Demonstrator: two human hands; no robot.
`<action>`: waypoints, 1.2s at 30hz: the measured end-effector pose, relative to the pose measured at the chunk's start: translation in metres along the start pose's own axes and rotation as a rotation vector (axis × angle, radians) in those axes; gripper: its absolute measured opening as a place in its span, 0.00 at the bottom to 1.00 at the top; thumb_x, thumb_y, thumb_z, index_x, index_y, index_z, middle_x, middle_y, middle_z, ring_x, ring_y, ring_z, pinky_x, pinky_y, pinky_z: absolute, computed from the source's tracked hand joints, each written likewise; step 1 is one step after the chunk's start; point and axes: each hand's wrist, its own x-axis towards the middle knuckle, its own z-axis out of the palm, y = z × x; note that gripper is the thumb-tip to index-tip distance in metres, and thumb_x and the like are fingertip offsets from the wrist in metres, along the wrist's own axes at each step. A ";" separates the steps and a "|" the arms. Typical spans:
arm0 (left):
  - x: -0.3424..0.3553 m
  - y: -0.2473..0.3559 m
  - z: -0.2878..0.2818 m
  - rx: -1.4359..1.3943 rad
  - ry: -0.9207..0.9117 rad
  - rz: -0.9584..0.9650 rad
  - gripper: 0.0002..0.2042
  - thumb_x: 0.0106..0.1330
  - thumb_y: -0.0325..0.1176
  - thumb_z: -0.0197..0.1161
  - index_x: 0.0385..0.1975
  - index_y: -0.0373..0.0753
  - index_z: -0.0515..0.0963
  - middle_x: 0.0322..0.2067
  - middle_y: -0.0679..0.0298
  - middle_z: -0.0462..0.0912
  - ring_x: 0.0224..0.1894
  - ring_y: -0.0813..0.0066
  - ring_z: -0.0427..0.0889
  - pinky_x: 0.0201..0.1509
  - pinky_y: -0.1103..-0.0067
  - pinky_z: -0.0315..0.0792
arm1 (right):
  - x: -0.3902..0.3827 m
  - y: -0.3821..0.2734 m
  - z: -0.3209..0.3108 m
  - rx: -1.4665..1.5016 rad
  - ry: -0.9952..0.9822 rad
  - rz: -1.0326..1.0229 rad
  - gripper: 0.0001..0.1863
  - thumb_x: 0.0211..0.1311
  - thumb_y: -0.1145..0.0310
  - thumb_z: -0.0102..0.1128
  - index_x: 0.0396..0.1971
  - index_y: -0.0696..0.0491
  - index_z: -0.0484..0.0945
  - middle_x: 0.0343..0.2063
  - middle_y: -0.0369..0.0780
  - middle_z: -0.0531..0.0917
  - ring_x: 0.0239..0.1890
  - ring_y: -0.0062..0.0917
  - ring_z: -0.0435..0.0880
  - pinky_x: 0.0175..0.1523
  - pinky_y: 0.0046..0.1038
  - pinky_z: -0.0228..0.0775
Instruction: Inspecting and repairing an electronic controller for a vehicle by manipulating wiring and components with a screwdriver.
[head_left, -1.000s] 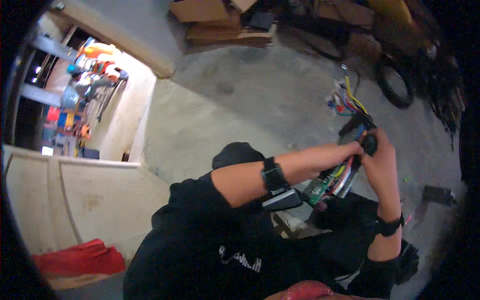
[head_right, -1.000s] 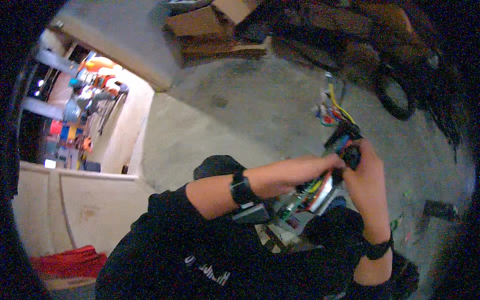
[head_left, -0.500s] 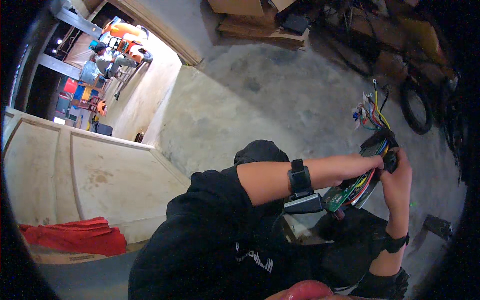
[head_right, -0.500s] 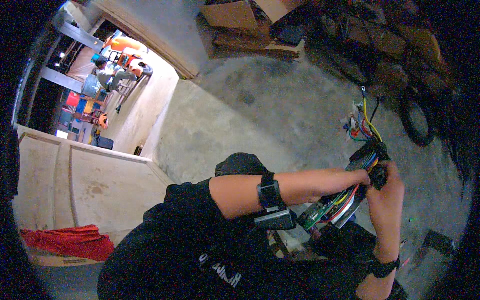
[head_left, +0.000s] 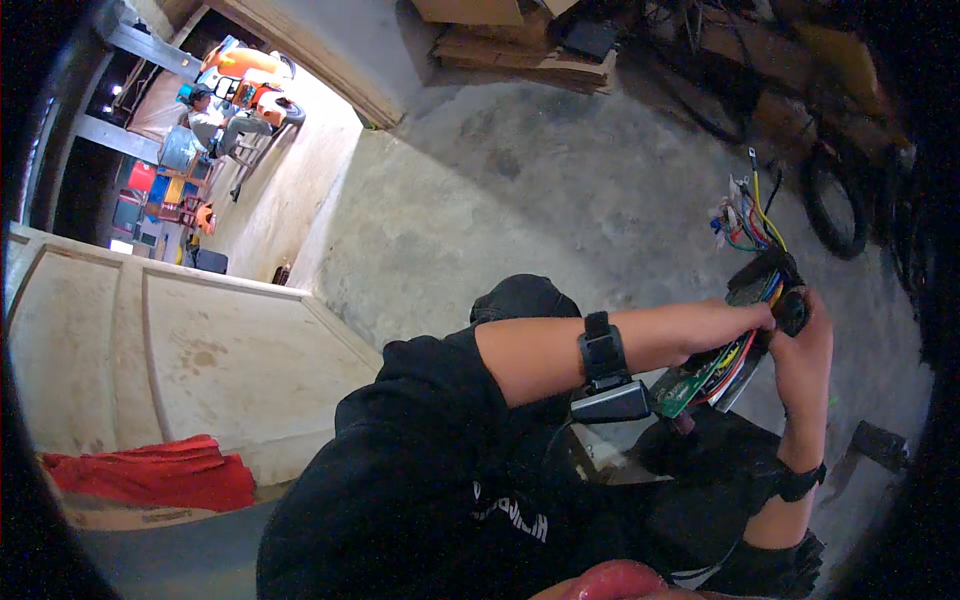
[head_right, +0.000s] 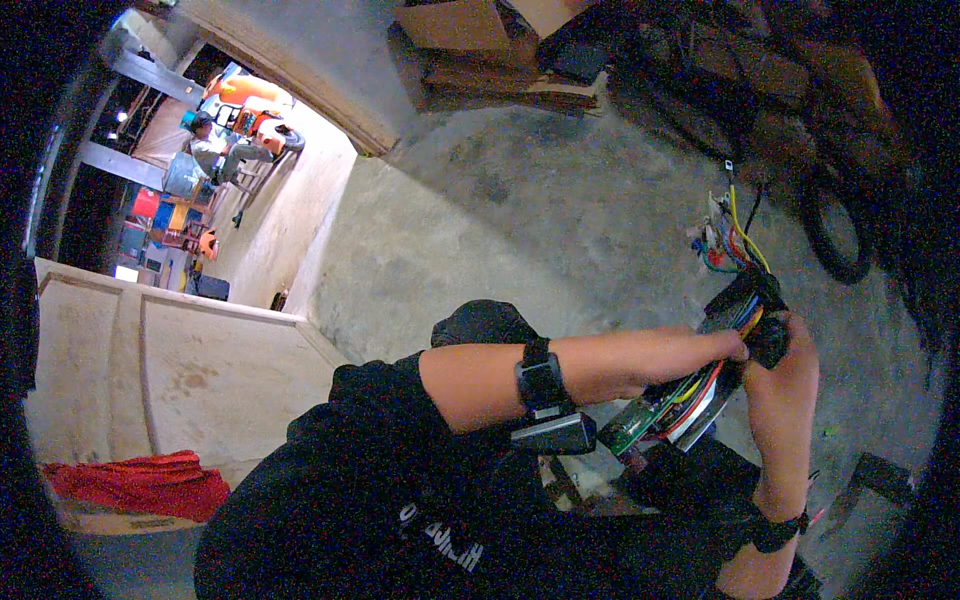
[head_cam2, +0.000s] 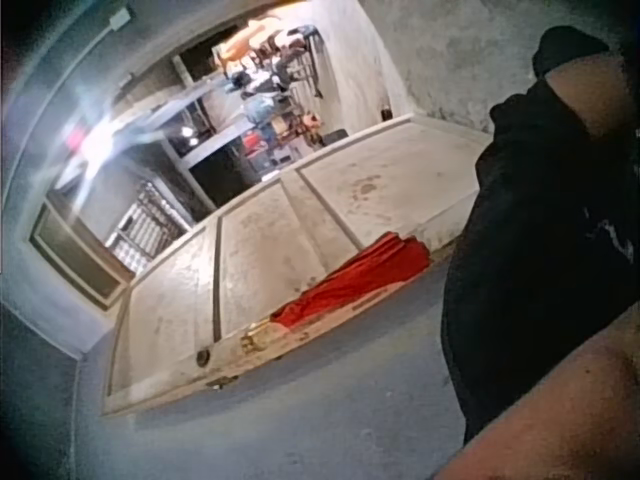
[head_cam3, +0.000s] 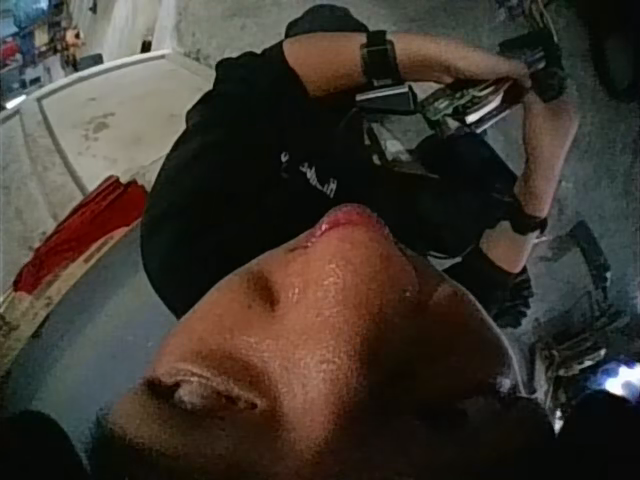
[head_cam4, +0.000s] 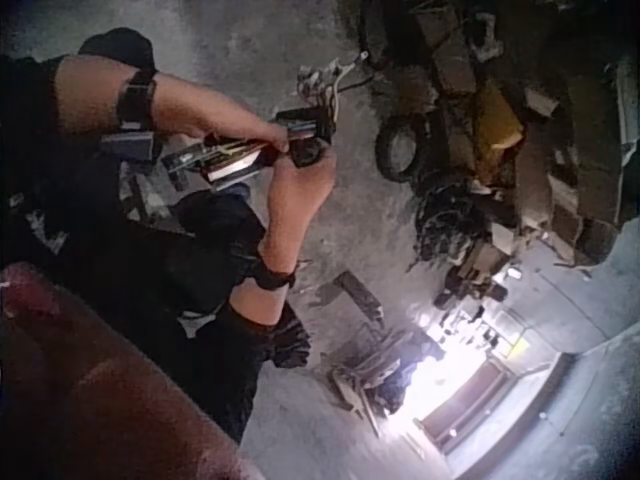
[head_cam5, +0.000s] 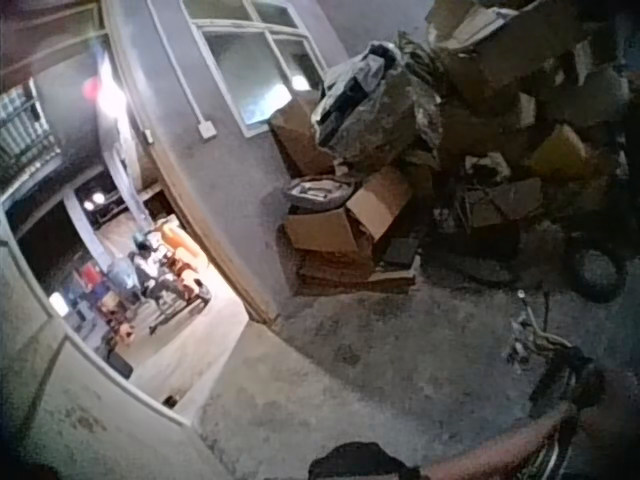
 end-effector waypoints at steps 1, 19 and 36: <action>0.002 0.000 0.001 0.006 -0.007 -0.002 0.18 0.63 0.49 0.52 0.28 0.38 0.76 0.22 0.68 0.77 0.21 0.80 0.72 0.25 0.81 0.65 | 0.000 0.003 -0.002 0.001 -0.004 0.000 0.18 0.46 0.75 0.63 0.40 0.58 0.72 0.31 0.40 0.81 0.34 0.24 0.79 0.40 0.27 0.70; 0.003 0.004 0.001 0.002 -0.019 0.015 0.19 0.58 0.47 0.55 0.29 0.33 0.75 0.22 0.63 0.76 0.20 0.76 0.74 0.23 0.78 0.67 | 0.005 0.007 0.000 -0.076 0.058 0.006 0.20 0.42 0.77 0.64 0.38 0.57 0.71 0.28 0.43 0.79 0.32 0.30 0.78 0.40 0.29 0.69; -0.016 0.012 0.000 0.011 -0.049 0.084 0.17 0.61 0.46 0.54 0.28 0.34 0.75 0.23 0.63 0.76 0.23 0.75 0.73 0.26 0.76 0.67 | -0.004 -0.003 0.005 -0.235 0.151 -0.028 0.19 0.44 0.75 0.67 0.38 0.58 0.71 0.30 0.41 0.81 0.34 0.24 0.79 0.42 0.27 0.70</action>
